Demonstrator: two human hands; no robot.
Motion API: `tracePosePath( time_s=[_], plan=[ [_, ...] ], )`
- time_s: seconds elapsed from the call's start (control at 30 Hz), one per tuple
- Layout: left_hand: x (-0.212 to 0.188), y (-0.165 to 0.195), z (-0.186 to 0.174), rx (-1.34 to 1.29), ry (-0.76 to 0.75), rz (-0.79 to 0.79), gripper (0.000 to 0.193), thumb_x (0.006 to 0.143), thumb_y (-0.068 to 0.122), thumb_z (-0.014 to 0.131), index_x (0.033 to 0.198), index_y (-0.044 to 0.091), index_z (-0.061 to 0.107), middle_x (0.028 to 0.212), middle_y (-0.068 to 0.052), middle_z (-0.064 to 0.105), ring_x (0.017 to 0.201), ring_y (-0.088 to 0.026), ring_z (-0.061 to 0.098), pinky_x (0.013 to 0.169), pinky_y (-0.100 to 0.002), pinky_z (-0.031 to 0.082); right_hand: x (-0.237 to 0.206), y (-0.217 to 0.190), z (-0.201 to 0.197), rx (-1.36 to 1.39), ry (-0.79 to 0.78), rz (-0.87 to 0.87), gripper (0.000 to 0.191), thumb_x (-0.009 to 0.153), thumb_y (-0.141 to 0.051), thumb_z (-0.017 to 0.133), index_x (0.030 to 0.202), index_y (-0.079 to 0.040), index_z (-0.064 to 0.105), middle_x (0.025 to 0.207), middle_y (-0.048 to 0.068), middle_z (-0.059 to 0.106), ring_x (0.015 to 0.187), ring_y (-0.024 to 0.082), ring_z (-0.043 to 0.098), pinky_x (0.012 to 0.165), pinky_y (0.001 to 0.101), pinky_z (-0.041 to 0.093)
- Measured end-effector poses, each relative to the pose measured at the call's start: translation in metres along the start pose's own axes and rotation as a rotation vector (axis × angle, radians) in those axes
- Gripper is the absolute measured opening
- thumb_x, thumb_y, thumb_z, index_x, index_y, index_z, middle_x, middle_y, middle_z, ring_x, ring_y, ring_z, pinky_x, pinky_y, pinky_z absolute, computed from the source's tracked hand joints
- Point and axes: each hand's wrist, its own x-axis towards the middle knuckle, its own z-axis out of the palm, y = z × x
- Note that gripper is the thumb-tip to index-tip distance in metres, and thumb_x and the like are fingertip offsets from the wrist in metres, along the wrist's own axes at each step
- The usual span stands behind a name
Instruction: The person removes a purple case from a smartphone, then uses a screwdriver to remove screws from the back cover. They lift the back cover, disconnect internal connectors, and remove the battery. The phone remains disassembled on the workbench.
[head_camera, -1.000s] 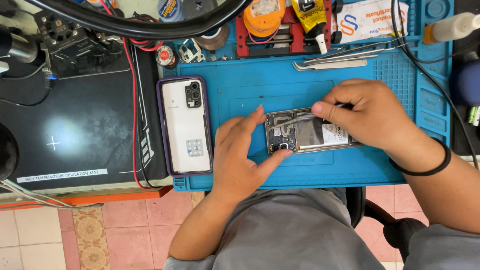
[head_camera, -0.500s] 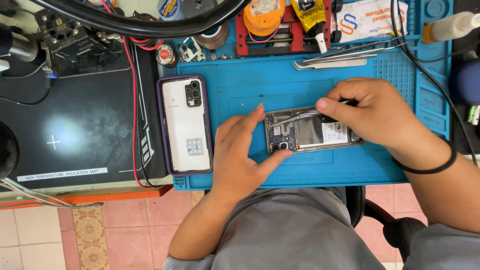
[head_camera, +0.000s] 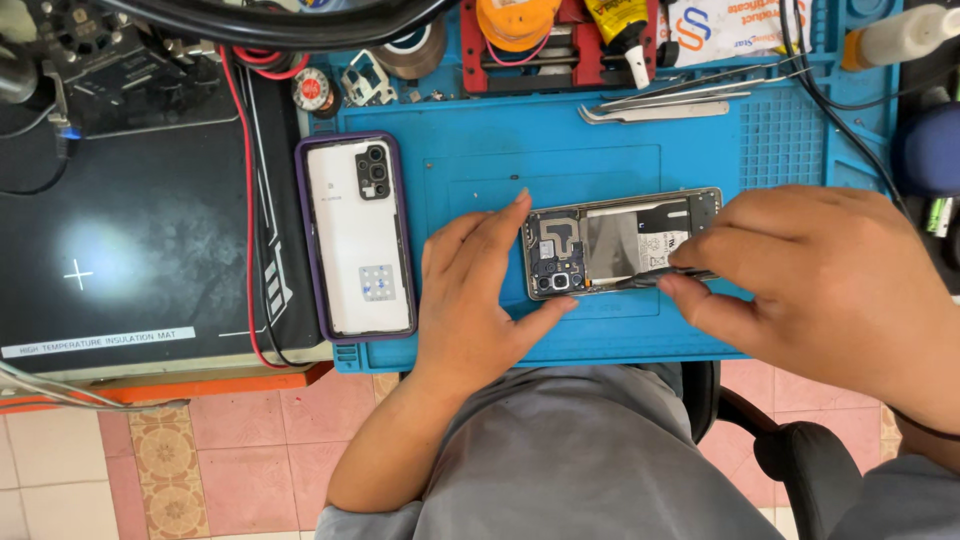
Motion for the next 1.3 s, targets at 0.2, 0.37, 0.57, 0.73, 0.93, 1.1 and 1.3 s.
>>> tracePosePath(
  time_s=[0.2, 0.37, 0.57, 0.73, 0.93, 1.1, 1.3],
  plan=[
    [0.000, 0.001, 0.000, -0.009, 0.007, 0.003, 0.093, 0.069, 0.033, 0.094, 0.148, 0.006, 0.052, 0.132, -0.010, 0.065, 0.127, -0.030, 0.056, 0.109, -0.043, 0.041, 0.004, -0.005, 0.003, -0.026, 0.028, -0.029, 0.018, 0.074, -0.019, 0.083, 0.075, -0.007, 0.069, 0.072, 0.003, 0.063, 0.058, 0.024, 0.062, 0.052, 0.0369, 0.048],
    [0.000, 0.001, 0.000, -0.002, 0.009, 0.005, 0.093, 0.069, 0.033, 0.095, 0.148, 0.006, 0.052, 0.131, -0.009, 0.066, 0.126, -0.029, 0.056, 0.109, -0.043, 0.041, 0.005, -0.013, 0.002, -0.157, -0.014, -0.077, 0.026, 0.074, -0.024, 0.084, 0.066, -0.008, 0.065, 0.064, 0.004, 0.055, 0.055, 0.025, 0.059, 0.049, 0.0395, 0.047],
    [-0.001, 0.001, 0.001, 0.018, 0.015, 0.008, 0.094, 0.069, 0.033, 0.095, 0.148, 0.006, 0.052, 0.133, -0.010, 0.065, 0.126, -0.031, 0.056, 0.109, -0.044, 0.041, 0.006, -0.035, 0.006, -0.346, -0.094, -0.206, 0.021, 0.077, -0.024, 0.076, 0.065, -0.014, 0.062, 0.058, 0.001, 0.047, 0.052, 0.022, 0.056, 0.042, 0.0360, 0.043],
    [0.000, 0.001, 0.002, 0.010, 0.006, -0.002, 0.095, 0.068, 0.032, 0.095, 0.148, 0.006, 0.052, 0.132, -0.010, 0.065, 0.126, -0.031, 0.056, 0.108, -0.043, 0.042, 0.011, -0.044, 0.007, -0.378, -0.320, -0.380, 0.013, 0.070, -0.022, 0.069, 0.065, -0.013, 0.061, 0.060, 0.001, 0.050, 0.055, 0.022, 0.058, 0.048, 0.0376, 0.048],
    [-0.001, 0.001, 0.000, 0.016, 0.017, 0.006, 0.092, 0.070, 0.031, 0.095, 0.148, 0.006, 0.052, 0.132, -0.010, 0.066, 0.127, -0.031, 0.056, 0.110, -0.043, 0.042, 0.020, -0.039, -0.004, -0.408, -0.240, -0.370, 0.033, 0.064, -0.027, 0.064, 0.095, -0.016, 0.062, 0.080, 0.002, 0.059, 0.075, 0.022, 0.063, 0.064, 0.0332, 0.053],
    [0.000, 0.001, 0.001, 0.000, 0.014, 0.006, 0.093, 0.070, 0.033, 0.095, 0.148, 0.005, 0.053, 0.131, -0.010, 0.065, 0.125, -0.030, 0.056, 0.109, -0.043, 0.042, 0.021, -0.026, -0.011, -0.230, -0.312, -0.288, 0.060, 0.066, -0.016, 0.065, 0.125, -0.010, 0.060, 0.088, 0.006, 0.058, 0.086, 0.027, 0.065, 0.067, 0.0337, 0.053],
    [0.000, 0.002, 0.001, 0.009, 0.012, 0.001, 0.092, 0.070, 0.031, 0.095, 0.148, 0.005, 0.053, 0.132, -0.011, 0.066, 0.125, -0.031, 0.056, 0.109, -0.043, 0.042, 0.022, -0.025, -0.010, -0.281, -0.506, -0.186, 0.056, 0.068, -0.020, 0.072, 0.122, -0.014, 0.057, 0.083, 0.006, 0.058, 0.078, 0.026, 0.066, 0.065, 0.0370, 0.055]
  ],
)
